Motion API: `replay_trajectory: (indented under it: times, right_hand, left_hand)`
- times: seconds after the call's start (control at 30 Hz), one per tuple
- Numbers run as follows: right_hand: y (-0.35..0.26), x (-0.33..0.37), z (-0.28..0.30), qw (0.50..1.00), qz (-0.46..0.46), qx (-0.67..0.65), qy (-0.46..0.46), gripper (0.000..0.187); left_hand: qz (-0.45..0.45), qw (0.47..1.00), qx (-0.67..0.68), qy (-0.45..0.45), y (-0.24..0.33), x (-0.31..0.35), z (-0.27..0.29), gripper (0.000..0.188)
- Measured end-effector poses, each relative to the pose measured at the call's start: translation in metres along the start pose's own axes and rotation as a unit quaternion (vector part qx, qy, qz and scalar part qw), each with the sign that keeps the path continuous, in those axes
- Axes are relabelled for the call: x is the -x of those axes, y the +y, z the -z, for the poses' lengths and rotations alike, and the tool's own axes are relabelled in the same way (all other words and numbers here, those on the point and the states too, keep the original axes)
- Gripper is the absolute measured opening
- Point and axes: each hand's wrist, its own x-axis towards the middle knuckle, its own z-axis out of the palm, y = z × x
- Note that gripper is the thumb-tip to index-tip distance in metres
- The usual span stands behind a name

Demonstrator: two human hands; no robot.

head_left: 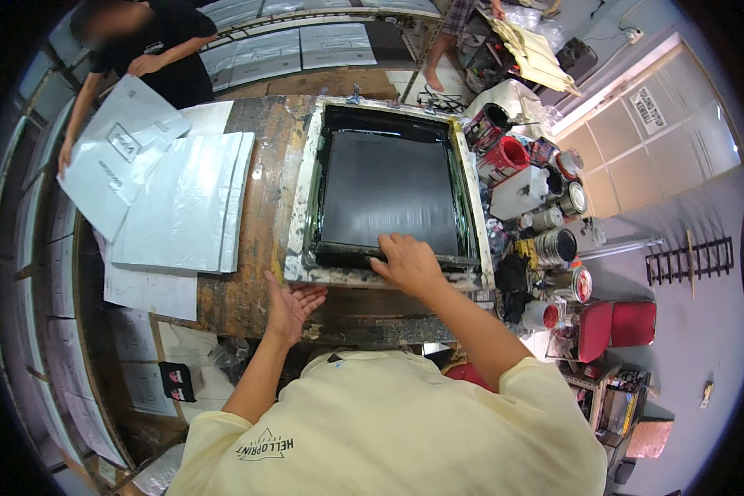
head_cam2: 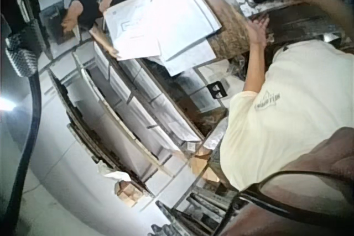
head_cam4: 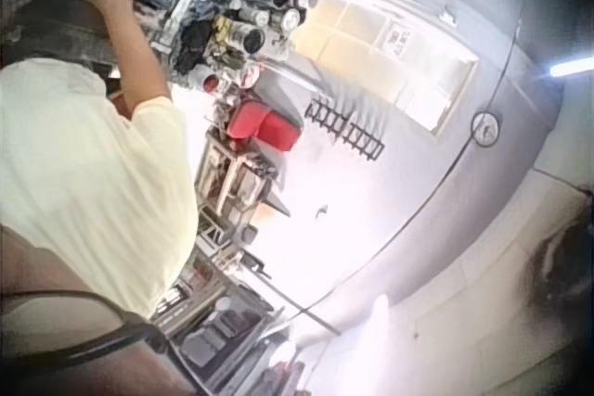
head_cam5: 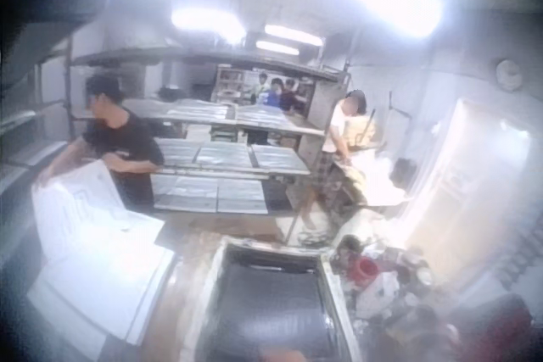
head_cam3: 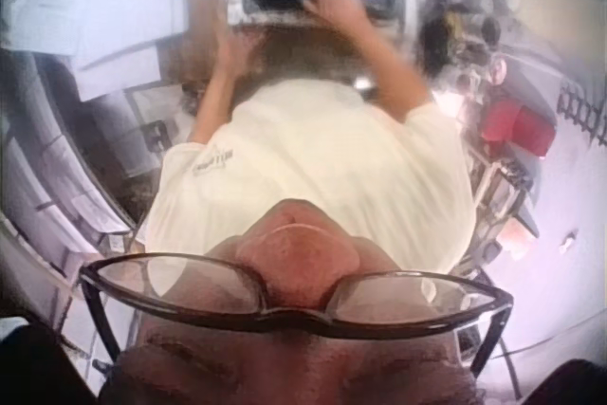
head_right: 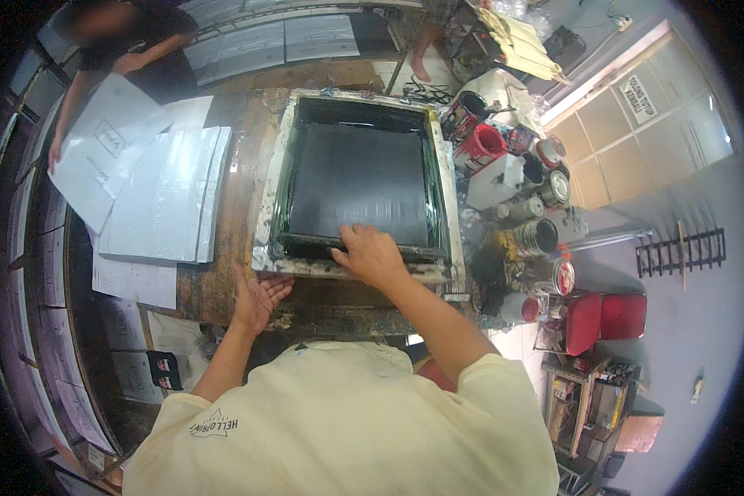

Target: The person performs screen printing on plastic bags by placing them one by one onto the printing surface, lowering a screen press, pulling a squeegee across the screen to apply ink, and then lifting the press to remove the printed bag.

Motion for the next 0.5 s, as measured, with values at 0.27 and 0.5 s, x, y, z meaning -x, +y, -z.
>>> replay_trajectory:
  times: [0.27, 0.5]
  right_hand:
    - [-0.023, -0.036, 0.135, 0.943, 0.024, 0.114, 0.312, 0.029]
    - [-0.021, -0.077, 0.163, 0.94, 0.028, 0.083, 0.329, 0.034]
  left_hand:
    - [-0.191, 0.943, 0.092, -0.257, 0.09, 0.018, -0.078, 0.095]
    - [-0.311, 0.549, -0.77, 0.099, -0.065, -0.049, 0.01, 0.106]
